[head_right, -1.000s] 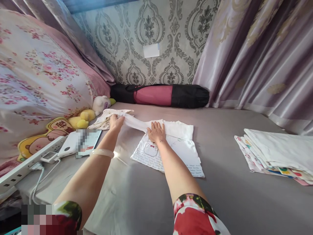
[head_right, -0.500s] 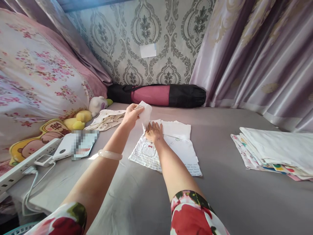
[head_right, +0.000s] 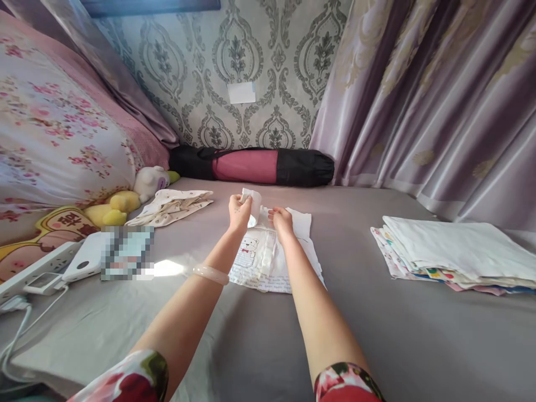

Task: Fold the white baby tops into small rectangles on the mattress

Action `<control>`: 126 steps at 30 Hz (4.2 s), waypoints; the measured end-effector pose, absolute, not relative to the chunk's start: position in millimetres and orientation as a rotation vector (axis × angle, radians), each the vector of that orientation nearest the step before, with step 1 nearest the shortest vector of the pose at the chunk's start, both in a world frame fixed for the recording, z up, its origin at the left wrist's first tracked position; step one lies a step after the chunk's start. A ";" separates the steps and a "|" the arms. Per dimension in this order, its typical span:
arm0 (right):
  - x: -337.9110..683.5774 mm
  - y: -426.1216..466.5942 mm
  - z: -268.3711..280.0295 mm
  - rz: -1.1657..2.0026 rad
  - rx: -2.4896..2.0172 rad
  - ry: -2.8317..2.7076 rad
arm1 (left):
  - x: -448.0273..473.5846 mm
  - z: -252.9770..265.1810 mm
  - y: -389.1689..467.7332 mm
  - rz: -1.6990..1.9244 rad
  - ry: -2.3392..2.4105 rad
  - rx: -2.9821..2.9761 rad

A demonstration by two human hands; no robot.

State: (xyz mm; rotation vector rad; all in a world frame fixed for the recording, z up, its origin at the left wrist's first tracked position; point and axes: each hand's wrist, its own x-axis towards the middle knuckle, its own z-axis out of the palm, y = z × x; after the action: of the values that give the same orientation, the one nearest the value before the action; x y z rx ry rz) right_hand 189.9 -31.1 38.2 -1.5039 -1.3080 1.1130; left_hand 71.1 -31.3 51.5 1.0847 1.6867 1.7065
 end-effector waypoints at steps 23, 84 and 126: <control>230.4 -38.7 25.9 1.177 -1.613 -0.916 | 84.4 22.9 -43.8 1.288 1.660 1.493; 209.8 -58.0 -2.2 0.227 -1.939 -2.138 | 33.1 -1.3 -60.4 0.168 1.887 2.453; 256.7 -134.3 2.4 0.213 -1.398 -2.695 | 18.1 -3.8 -133.4 0.139 1.473 2.704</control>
State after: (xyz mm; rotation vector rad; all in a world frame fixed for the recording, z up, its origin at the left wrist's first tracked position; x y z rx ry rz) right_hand 256.7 -134.3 2.4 -1.3984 -2.6947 0.2130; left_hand 18.1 -133.4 -3.8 2.7044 1.4733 0.1393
